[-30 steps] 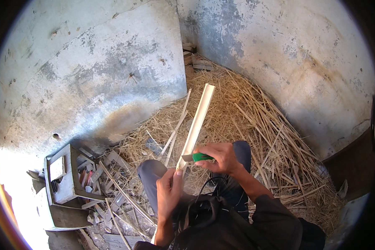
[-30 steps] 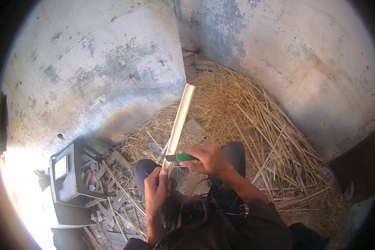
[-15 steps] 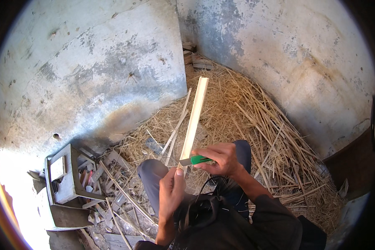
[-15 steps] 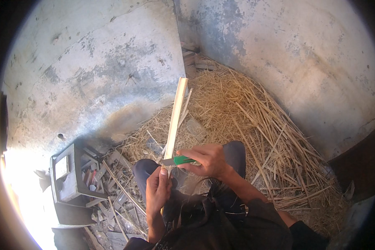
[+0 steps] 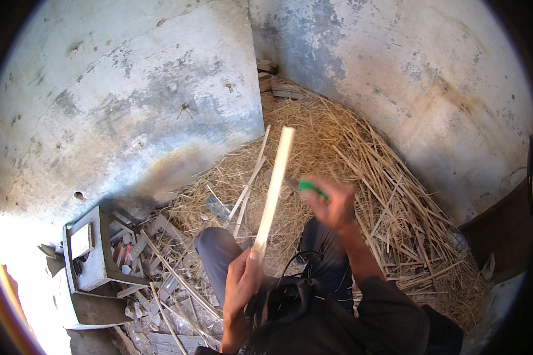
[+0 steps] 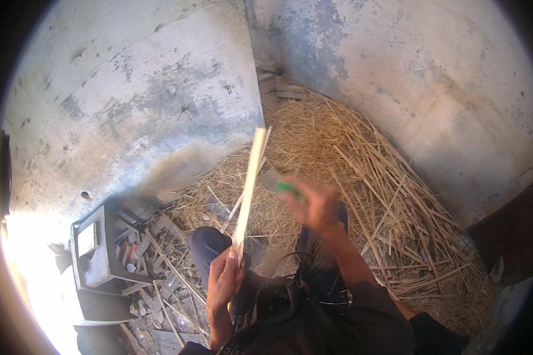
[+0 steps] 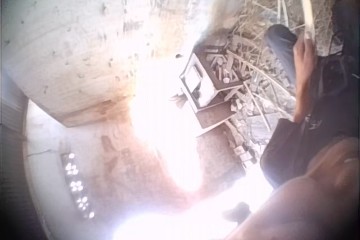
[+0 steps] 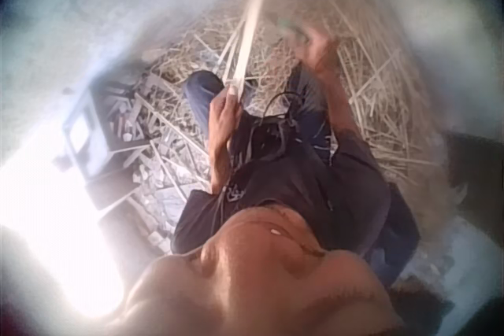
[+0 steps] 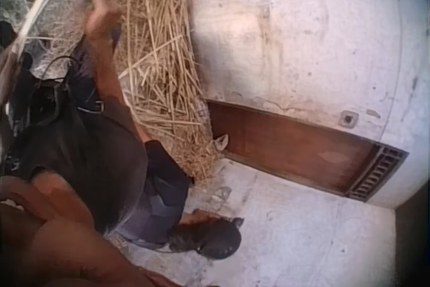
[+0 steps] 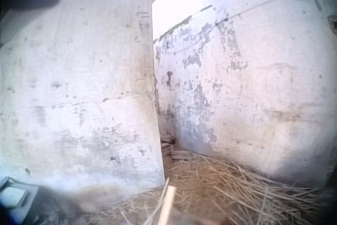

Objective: The person sits on a bed of straw and uses a green utility knife to shave thin strips from a long, light-colored wooden stick. They hold the stick with their left hand and repeatedly scrape the blade along its length to remove the outer layer.

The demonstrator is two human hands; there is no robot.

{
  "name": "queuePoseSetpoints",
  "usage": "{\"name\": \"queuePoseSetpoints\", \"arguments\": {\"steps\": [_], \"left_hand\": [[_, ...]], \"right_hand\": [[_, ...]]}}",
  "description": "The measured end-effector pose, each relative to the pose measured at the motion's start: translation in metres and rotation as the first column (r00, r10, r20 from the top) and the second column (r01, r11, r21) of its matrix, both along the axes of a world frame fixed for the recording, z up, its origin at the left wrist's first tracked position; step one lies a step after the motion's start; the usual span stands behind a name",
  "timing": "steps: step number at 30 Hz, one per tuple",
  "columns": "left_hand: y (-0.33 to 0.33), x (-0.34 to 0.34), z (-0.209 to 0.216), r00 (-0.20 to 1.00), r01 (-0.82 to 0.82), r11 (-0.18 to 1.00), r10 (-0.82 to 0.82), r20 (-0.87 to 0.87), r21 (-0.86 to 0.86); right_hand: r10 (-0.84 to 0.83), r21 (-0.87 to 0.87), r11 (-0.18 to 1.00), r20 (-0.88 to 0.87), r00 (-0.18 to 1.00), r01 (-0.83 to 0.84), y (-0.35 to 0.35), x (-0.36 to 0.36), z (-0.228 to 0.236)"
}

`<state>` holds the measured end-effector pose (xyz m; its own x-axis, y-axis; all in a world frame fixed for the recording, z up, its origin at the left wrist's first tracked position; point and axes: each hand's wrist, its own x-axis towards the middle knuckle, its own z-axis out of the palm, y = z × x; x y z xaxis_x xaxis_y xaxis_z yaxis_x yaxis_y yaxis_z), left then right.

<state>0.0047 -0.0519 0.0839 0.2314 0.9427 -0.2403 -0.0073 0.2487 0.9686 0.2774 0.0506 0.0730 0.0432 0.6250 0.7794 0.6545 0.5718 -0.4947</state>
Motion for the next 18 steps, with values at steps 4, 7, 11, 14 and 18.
{"name": "queuePoseSetpoints", "arguments": {"steps": [4, 7, 11, 14, 18], "left_hand": [[-0.014, -0.007, -0.013, 0.995, 0.1, 0.995, -0.1, -0.032, 0.003], [-0.009, -0.004, -0.015, 0.993, 0.055, 0.994, -0.045, -0.107, 0.09], [0.005, -0.002, -0.01, 0.993, -0.028, 0.993, 0.04, -0.111, 0.113], [0.012, 0.001, -0.007, 0.99, -0.061, 0.989, 0.077, -0.12, 0.134], [0.017, 0.003, -0.015, 0.976, -0.07, 0.962, 0.121, -0.179, 0.264]], "right_hand": [[-0.146, -0.087, 0.986, -0.08, 0.986, 0.139, 0.022, 0.046, 0.006], [-0.048, -0.109, 0.993, -0.101, 0.994, 0.036, 0.015, 0.041, -0.001], [0.13, -0.107, 0.983, -0.177, 0.976, -0.15, -0.008, 0.004, -0.013], [0.306, -0.08, 0.947, -0.057, 0.95, -0.31, -0.018, -0.018, -0.011], [0.366, -0.039, 0.93, 0.138, 0.92, -0.364, -0.027, -0.037, -0.005]]}}
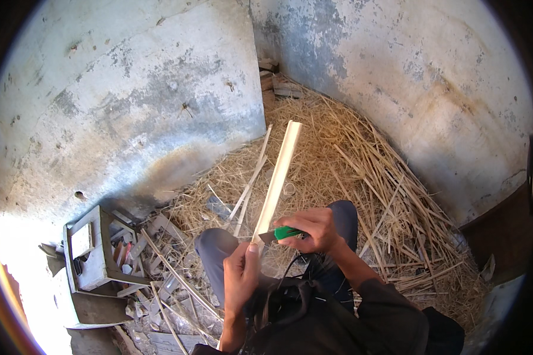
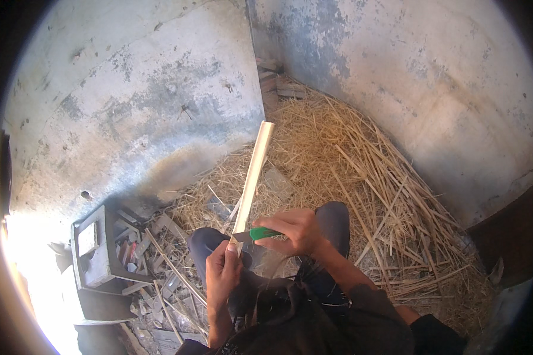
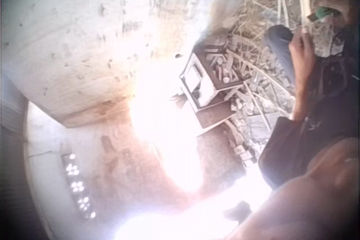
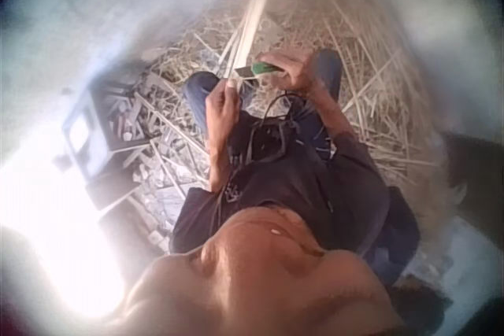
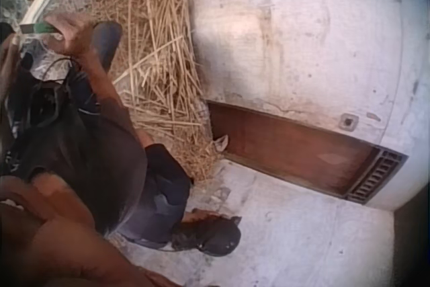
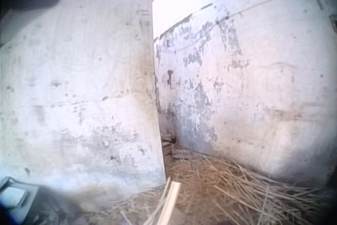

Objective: The person sits on a bed of straw and uses a green utility knife to shave thin strips from a long, light-colored wooden stick. They hold the stick with their left hand and repeatedly scrape the blade along its length to remove the outer layer.

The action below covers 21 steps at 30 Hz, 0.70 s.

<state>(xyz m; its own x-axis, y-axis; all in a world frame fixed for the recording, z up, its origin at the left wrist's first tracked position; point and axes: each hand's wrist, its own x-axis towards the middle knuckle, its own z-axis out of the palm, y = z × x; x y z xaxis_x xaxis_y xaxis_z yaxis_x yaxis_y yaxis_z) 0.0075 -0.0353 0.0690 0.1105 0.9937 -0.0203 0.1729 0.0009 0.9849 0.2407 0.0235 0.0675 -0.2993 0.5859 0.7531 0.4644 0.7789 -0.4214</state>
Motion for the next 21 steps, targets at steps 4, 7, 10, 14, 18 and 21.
{"name": "queuePoseSetpoints", "arguments": {"steps": [4, 7, 10, 14, 18, 21], "left_hand": [[-0.004, 0.003, 0.005, 0.999, -0.009, 1.0, 0.01, -0.036, 0.024], [-0.012, 0.009, 0.025, 0.997, -0.079, 0.995, 0.077, -0.028, -0.064], [-0.014, 0.008, 0.024, 0.998, -0.062, 0.993, 0.062, 0.003, -0.102], [-0.016, 0.004, 0.021, 0.999, -0.027, 0.989, 0.034, 0.04, -0.147], [-0.016, -0.001, 0.016, 1.0, 0.012, 0.992, -0.011, 0.011, -0.123], [-0.016, -0.01, 0.001, 0.999, 0.041, 0.994, -0.039, 0.018, -0.106]], "right_hand": [[-0.047, -0.011, 0.999, -0.009, 0.999, 0.047, 0.0, -0.002, 0.003], [-0.08, 0.027, 0.996, 0.035, 0.996, 0.08, 0.0, 0.0, 0.005], [-0.117, 0.047, 0.992, 0.094, 0.989, 0.113, 0.0, 0.008, 0.008], [-0.145, 0.104, 0.985, 0.046, 0.988, 0.139, 0.003, 0.009, 0.01], [-0.169, 0.101, 0.982, 0.102, 0.98, 0.158, 0.001, 0.012, 0.012], [-0.172, 0.087, 0.983, 0.143, 0.975, 0.161, 0.001, 0.012, 0.013]]}}
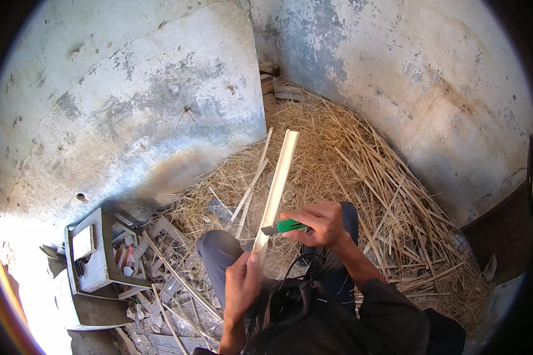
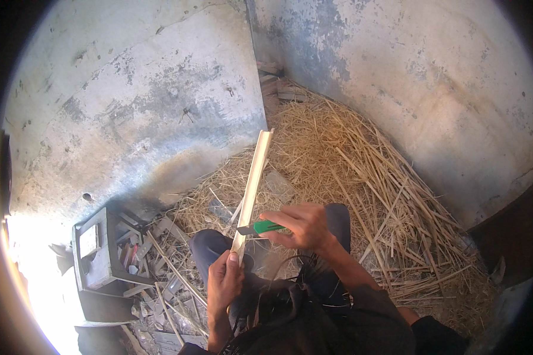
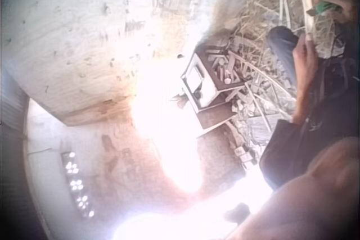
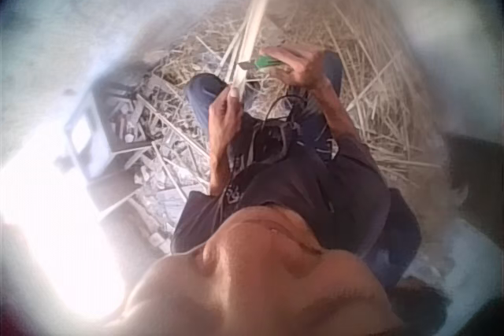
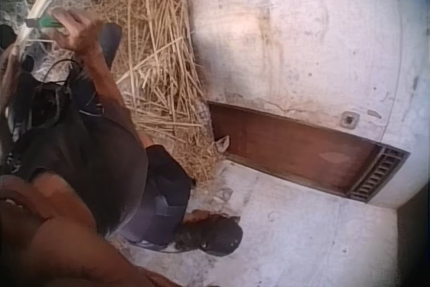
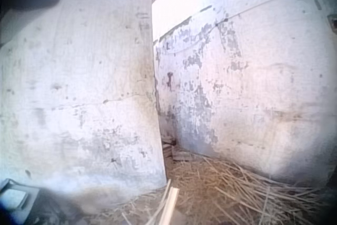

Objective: The person sits on a bed of straw and uses a green utility knife to shave thin strips from a long, light-colored wooden stick. They hold the stick with their left hand and repeatedly scrape the blade along its length to remove the outer layer.

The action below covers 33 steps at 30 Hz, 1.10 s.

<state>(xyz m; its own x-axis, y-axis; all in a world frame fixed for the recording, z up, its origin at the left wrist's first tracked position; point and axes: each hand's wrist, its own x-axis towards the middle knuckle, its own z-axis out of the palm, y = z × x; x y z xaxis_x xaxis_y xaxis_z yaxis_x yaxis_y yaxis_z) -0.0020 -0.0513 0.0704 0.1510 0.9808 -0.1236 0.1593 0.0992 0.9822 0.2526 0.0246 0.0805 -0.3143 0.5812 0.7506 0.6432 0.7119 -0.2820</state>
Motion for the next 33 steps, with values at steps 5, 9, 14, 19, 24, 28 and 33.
{"name": "queuePoseSetpoints", "arguments": {"steps": [5, 9, 14, 19, 24, 28, 33], "left_hand": [[-0.008, -0.006, 0.005, 1.0, -0.016, 0.997, 0.015, -0.012, -0.078], [-0.015, -0.01, 0.001, 1.0, -0.006, 0.988, 0.005, -0.008, -0.151], [-0.017, -0.013, -0.002, 1.0, 0.017, 0.985, -0.015, 0.01, -0.173], [-0.032, -0.021, -0.001, 0.997, 0.075, 0.956, -0.07, 0.028, -0.284], [-0.039, -0.033, -0.019, 0.99, 0.07, 0.977, -0.092, -0.103, -0.199], [-0.027, -0.02, -0.01, 0.981, -0.058, 0.993, 0.037, -0.19, -0.105], [-0.012, -0.008, -0.014, 0.991, -0.058, 0.998, 0.057, -0.119, -0.009]], "right_hand": [[-0.059, -0.011, 0.998, -0.16, 0.985, 0.058, 0.018, 0.013, -0.015], [-0.079, 0.005, 0.997, -0.099, 0.992, 0.08, 0.023, 0.018, -0.009], [-0.092, 0.003, 0.996, -0.116, 0.989, 0.093, 0.028, 0.02, -0.015], [-0.447, -0.218, 0.894, -0.427, 0.786, 0.391, 0.059, 0.072, -0.034], [-0.509, -0.248, 0.86, -0.489, 0.708, 0.447, 0.066, 0.113, -0.016], [-0.229, -0.202, 0.968, -0.45, 0.863, 0.152, 0.045, 0.076, -0.021], [0.109, -0.068, 0.989, -0.277, 0.954, -0.133, 0.019, 0.021, -0.025]]}}
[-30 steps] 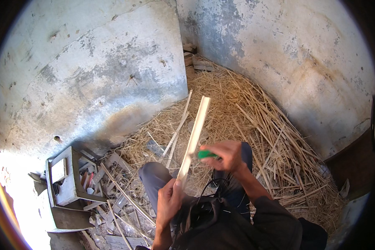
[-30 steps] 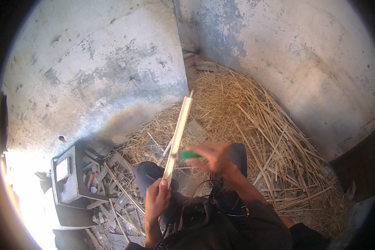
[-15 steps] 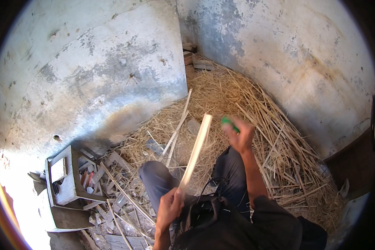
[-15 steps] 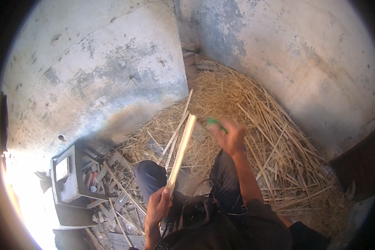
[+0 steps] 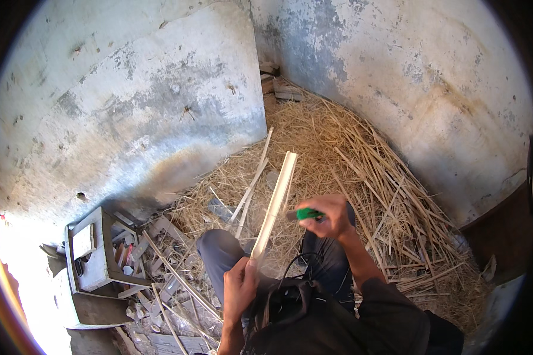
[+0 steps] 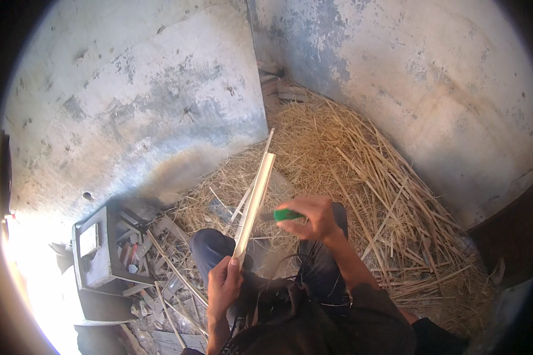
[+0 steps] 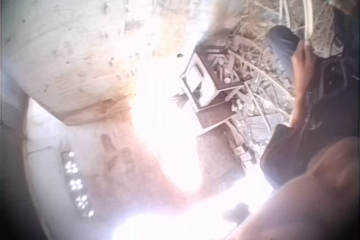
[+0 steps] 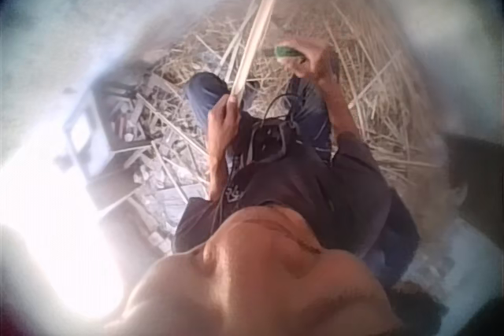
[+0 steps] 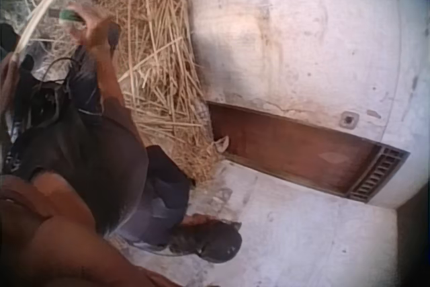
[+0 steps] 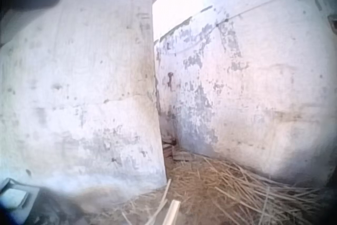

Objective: The person sits on a bed of straw and uses a green utility knife to shave thin strips from a long, light-colored wooden stick. They hold the stick with their left hand and repeatedly scrape the blade along its length to remove the outer layer.

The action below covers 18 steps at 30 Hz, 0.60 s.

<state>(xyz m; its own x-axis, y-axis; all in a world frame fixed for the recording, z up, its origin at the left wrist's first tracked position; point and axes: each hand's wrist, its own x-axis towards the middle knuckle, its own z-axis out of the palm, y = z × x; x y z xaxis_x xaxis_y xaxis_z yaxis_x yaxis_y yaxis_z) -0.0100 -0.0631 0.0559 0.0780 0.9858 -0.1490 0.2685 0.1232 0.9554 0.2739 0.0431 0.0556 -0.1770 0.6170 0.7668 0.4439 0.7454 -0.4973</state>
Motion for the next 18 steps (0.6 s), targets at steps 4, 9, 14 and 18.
{"name": "queuePoseSetpoints", "arguments": {"steps": [4, 9, 14, 18], "left_hand": [[0.002, 0.008, 0.002, 1.0, 0.014, 1.0, -0.014, 0.008, 0.02], [-0.002, 0.014, 0.016, 0.998, -0.024, 1.0, 0.025, -0.05, 0.02], [-0.007, 0.017, 0.026, 0.999, -0.036, 0.999, 0.036, -0.041, -0.014], [-0.009, 0.016, 0.023, 1.0, -0.008, 1.0, 0.007, -0.029, -0.013]], "right_hand": [[0.043, 0.046, 0.998, 0.15, 0.988, -0.05, -0.008, -0.011, 0.008], [-0.029, 0.04, 0.999, 0.089, 0.996, 0.025, -0.006, -0.014, 0.011], [-0.065, 0.046, 0.997, 0.109, 0.992, 0.061, -0.004, -0.006, 0.01], [-0.099, 0.091, 0.992, 0.097, 0.99, 0.091, -0.004, -0.005, 0.011]]}}
